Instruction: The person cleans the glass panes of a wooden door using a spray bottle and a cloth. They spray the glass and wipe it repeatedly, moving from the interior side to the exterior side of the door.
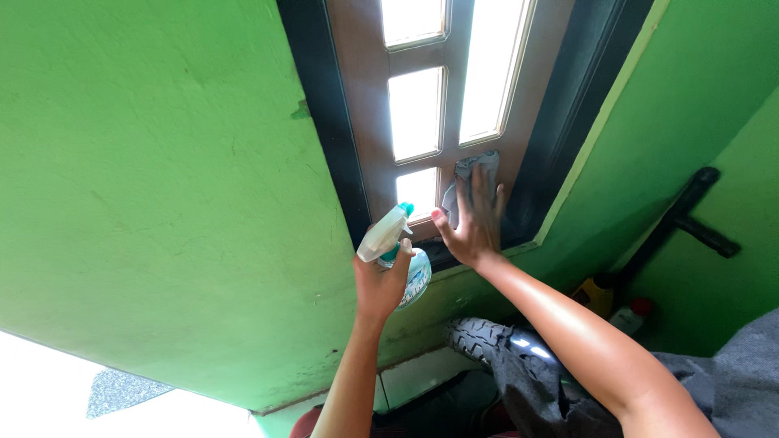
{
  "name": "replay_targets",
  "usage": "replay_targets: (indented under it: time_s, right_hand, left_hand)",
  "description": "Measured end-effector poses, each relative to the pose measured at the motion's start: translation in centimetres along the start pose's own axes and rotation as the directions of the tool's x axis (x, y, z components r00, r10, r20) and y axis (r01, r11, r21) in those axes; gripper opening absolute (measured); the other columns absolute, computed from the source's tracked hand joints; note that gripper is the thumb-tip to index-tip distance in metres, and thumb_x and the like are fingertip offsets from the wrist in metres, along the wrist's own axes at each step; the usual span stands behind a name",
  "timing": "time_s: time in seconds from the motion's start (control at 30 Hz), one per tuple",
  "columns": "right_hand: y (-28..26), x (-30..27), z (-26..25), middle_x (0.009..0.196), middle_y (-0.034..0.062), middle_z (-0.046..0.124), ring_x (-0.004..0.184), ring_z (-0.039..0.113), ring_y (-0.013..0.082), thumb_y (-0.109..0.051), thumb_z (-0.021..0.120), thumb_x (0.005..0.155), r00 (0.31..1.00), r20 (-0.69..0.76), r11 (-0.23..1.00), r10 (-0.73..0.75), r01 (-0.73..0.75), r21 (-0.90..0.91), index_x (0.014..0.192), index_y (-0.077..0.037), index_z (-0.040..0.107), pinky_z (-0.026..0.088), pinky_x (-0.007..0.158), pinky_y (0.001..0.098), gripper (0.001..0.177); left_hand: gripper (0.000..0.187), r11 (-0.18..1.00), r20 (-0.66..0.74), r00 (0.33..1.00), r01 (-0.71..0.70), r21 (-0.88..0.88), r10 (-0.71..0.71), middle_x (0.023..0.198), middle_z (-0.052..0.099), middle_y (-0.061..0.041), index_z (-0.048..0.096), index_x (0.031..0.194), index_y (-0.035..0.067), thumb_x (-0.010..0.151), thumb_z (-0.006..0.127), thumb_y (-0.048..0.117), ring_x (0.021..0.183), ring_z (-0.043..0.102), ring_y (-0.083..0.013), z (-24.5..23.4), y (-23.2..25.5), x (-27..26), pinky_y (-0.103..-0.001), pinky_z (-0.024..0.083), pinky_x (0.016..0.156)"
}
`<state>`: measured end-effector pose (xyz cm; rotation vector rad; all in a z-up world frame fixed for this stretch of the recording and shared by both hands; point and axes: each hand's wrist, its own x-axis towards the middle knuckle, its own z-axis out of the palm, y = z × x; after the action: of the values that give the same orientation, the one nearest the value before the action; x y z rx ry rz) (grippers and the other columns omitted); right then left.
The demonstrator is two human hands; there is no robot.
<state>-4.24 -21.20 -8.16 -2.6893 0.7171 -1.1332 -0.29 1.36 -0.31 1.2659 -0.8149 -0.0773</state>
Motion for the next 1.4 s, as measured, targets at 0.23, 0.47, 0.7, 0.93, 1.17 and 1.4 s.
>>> replay_targets:
  time_s: [0.23, 0.47, 0.7, 0.93, 1.17, 1.4]
  right_hand:
    - [0.1, -3.1, -0.2, 0.169, 0.0194, -0.009, 0.157, -0.009, 0.0319, -0.086, 0.030, 0.088, 0.949, 0.314, 0.997, 0.016, 0.010, -0.081, 0.163, -0.007, 0.006, -0.003, 0.120, 0.0637, 0.112]
    - [-0.9, -2.7, -0.1, 0.172, 0.0206, -0.004, 0.160, -0.005, 0.0326, -0.085, 0.022, 0.090, 0.984, 0.180, 0.999, 0.017, -0.009, -0.046, 0.164, -0.006, 0.011, -0.002, 0.124, 0.0621, 0.109]
    - [0.6, 0.4, -1.2, 0.176, 0.0154, -0.003, 0.164, -0.005, 0.0298, -0.083, 0.019, 0.093, 0.964, 0.262, 0.961, 0.046, 0.029, -0.274, 0.163, -0.013, 0.013, -0.004, 0.130, 0.0618, 0.099]
    - [0.1, -3.0, 0.7, 0.168, 0.0261, -0.011, 0.155, -0.014, 0.0372, -0.085, 0.020, 0.091, 0.946, 0.324, 0.972, -0.012, 0.087, -0.220, 0.160, 0.000, 0.003, -0.010, 0.118, 0.0657, 0.111]
    - [-1.0, 0.1, -0.1, 0.173, 0.0230, -0.006, 0.162, -0.006, 0.0347, -0.078, 0.014, 0.098, 0.990, 0.142, 0.990, 0.029, -0.009, -0.140, 0.162, -0.001, 0.011, -0.006, 0.127, 0.0614, 0.100]
    - [0.8, -2.0, -0.1, 0.171, 0.0180, -0.001, 0.158, -0.001, 0.0320, -0.075, 0.016, 0.097, 0.972, 0.233, 0.981, -0.042, 0.084, -0.175, 0.164, -0.008, 0.011, 0.000, 0.123, 0.0628, 0.094]
  left_hand:
    - [0.030, 0.999, 0.002, 1.000, -0.005, -0.033, 0.005, 0.100, 0.071, -0.011, 0.066, 0.121, -0.007, 0.094, 0.068, 0.004, 0.084, 0.072, -0.0160, 0.0, -0.5, -0.4, -0.030, 0.059, 0.074]
    - [0.031, 0.999, 0.000, 1.000, -0.002, 0.034, 0.002, 0.100, 0.071, -0.010, 0.066, 0.122, -0.005, 0.093, 0.068, 0.005, 0.089, 0.072, -0.0147, -0.4, -0.1, -0.6, -0.030, 0.061, 0.076]
    - [0.031, 1.000, 0.000, 1.000, 0.011, -0.005, -0.011, 0.103, 0.071, -0.009, 0.066, 0.123, -0.005, 0.093, 0.067, 0.004, 0.091, 0.070, -0.0139, 0.1, -0.4, -0.4, -0.030, 0.062, 0.078]
    - [0.027, 1.000, 0.004, 1.000, 0.010, -0.020, -0.010, 0.102, 0.070, -0.010, 0.067, 0.120, -0.005, 0.093, 0.067, 0.002, 0.091, 0.068, -0.0131, -0.2, -0.5, -0.5, -0.030, 0.061, 0.079]
    - [0.028, 1.000, 0.001, 1.000, 0.011, -0.007, -0.011, 0.101, 0.071, -0.009, 0.067, 0.120, -0.005, 0.093, 0.067, 0.002, 0.089, 0.070, -0.0124, 0.1, -0.9, -0.1, -0.030, 0.063, 0.078]
    - [0.028, 1.000, -0.020, 1.000, -0.020, 0.011, 0.020, 0.101, 0.074, -0.011, 0.069, 0.118, -0.006, 0.092, 0.069, 0.004, 0.086, 0.072, -0.0136, 0.7, -1.4, -0.2, -0.030, 0.061, 0.075]
